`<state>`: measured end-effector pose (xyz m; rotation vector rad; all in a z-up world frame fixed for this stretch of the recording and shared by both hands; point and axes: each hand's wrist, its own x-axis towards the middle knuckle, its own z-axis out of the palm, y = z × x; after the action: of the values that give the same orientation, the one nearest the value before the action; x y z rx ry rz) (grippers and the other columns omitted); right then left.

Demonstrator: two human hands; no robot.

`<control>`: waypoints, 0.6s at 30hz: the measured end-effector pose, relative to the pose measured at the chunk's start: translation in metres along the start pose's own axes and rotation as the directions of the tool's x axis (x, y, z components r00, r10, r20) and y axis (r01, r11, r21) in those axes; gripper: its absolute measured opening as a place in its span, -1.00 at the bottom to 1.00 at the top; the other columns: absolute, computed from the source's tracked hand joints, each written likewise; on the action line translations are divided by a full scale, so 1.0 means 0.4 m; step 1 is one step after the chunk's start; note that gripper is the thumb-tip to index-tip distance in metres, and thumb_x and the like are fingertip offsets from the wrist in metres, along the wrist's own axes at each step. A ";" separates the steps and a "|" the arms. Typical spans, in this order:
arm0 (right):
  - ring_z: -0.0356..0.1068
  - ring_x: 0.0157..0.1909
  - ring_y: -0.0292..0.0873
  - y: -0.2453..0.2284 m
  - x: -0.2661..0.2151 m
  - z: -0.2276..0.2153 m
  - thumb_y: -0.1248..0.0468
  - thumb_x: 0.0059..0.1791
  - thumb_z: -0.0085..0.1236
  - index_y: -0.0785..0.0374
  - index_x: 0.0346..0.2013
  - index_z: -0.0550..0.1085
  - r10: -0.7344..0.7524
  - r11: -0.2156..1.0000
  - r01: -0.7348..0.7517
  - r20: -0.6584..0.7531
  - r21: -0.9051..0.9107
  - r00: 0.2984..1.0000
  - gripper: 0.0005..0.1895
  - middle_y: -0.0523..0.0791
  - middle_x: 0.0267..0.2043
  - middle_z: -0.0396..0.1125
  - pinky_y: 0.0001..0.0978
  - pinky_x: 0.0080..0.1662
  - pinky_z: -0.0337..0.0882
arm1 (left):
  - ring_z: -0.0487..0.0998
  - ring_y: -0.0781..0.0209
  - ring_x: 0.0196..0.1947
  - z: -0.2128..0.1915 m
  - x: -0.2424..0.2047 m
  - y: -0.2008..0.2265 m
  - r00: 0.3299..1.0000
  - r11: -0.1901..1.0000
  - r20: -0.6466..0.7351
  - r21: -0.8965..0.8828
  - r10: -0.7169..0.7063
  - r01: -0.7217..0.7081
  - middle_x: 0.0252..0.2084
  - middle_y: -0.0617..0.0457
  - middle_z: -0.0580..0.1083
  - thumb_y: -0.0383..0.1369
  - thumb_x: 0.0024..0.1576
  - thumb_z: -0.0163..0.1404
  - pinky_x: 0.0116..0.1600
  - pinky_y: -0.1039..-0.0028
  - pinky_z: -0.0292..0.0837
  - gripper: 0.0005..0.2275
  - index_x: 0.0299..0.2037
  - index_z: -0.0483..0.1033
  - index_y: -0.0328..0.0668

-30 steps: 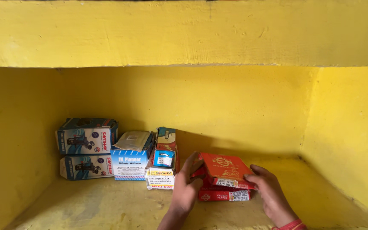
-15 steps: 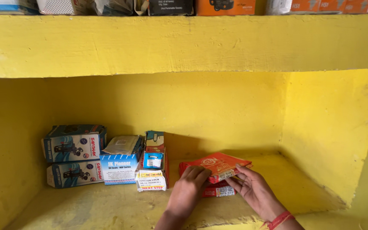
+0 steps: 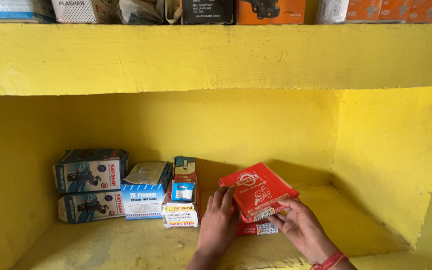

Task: The person wipes several small boxes and plastic-wrapped mechanical parts with a dark cloth, then places them on a yellow shelf. The person handles items one at a time, wiping each before stacking them on the shelf.

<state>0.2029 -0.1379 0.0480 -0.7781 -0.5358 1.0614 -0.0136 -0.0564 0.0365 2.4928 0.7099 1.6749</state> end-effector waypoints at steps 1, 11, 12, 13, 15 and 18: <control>0.37 0.08 -0.03 0.004 0.000 0.001 0.33 -0.08 0.08 0.22 -0.04 0.37 -0.003 1.000 0.003 -0.001 -0.006 1.000 -0.69 -0.08 0.04 0.42 -0.10 0.10 0.42 | 0.37 -0.25 0.19 0.004 -0.001 -0.004 1.000 1.000 0.018 -0.016 -0.020 0.020 0.23 -0.21 0.34 -0.53 0.00 0.08 0.16 0.10 0.40 -0.44 0.28 0.27 -0.25; 0.40 0.09 0.01 0.004 0.052 -0.020 0.34 -0.03 -0.01 0.31 -0.07 0.34 0.052 0.997 -0.048 -0.066 0.056 0.996 -0.76 0.01 -0.02 0.40 -0.01 0.23 0.39 | 0.45 -0.30 0.07 0.025 0.005 -0.051 0.963 0.964 -0.013 -0.008 -0.268 0.268 0.11 -0.31 0.37 -0.49 0.08 0.01 0.10 0.08 0.43 -0.53 0.23 0.25 -0.30; 0.41 0.08 0.02 -0.001 0.060 -0.023 0.35 -0.01 -0.02 0.34 -0.08 0.33 0.057 0.997 -0.052 -0.098 0.057 0.994 -0.78 0.04 -0.03 0.39 0.00 0.25 0.40 | 0.47 -0.29 0.04 0.025 0.005 -0.053 0.939 0.939 0.013 0.004 -0.343 0.343 0.07 -0.31 0.39 -0.48 0.11 -0.01 0.09 0.07 0.44 -0.56 0.23 0.25 -0.29; 0.41 0.07 0.00 -0.008 0.068 -0.027 0.36 -0.01 -0.02 0.33 -0.09 0.34 0.031 0.998 -0.024 -0.104 0.064 0.994 -0.79 0.04 -0.04 0.39 0.00 0.24 0.40 | 0.48 -0.30 0.03 0.026 0.008 -0.055 0.934 0.934 0.026 0.021 -0.356 0.355 0.06 -0.31 0.41 -0.48 0.11 -0.01 0.09 0.07 0.44 -0.57 0.21 0.25 -0.29; 0.40 0.05 -0.03 -0.028 0.079 -0.035 0.38 -0.02 -0.03 0.33 -0.11 0.36 -0.022 0.997 0.031 -0.114 0.077 0.993 -0.81 0.03 -0.07 0.40 -0.01 0.23 0.42 | 0.50 -0.31 0.00 0.027 0.013 -0.056 0.923 0.923 0.049 0.054 -0.383 0.380 0.03 -0.32 0.44 -0.47 0.12 -0.02 0.08 0.05 0.44 -0.60 0.19 0.27 -0.29; 0.42 0.04 0.00 -0.059 0.086 -0.047 0.42 -0.05 0.00 0.33 -0.14 0.36 -0.091 0.993 0.100 -0.128 0.064 0.988 -0.81 0.03 -0.07 0.40 0.02 0.21 0.45 | 0.53 -0.30 0.02 0.029 0.014 -0.058 0.812 0.835 0.208 0.048 -0.545 0.548 0.06 -0.35 0.45 -0.38 0.13 0.00 0.12 0.09 0.47 -0.52 0.27 0.22 -0.22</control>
<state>0.2438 -0.1186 0.0556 -0.7440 -0.4226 0.9312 -0.0095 -0.0311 0.0298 2.1116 1.2325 1.1767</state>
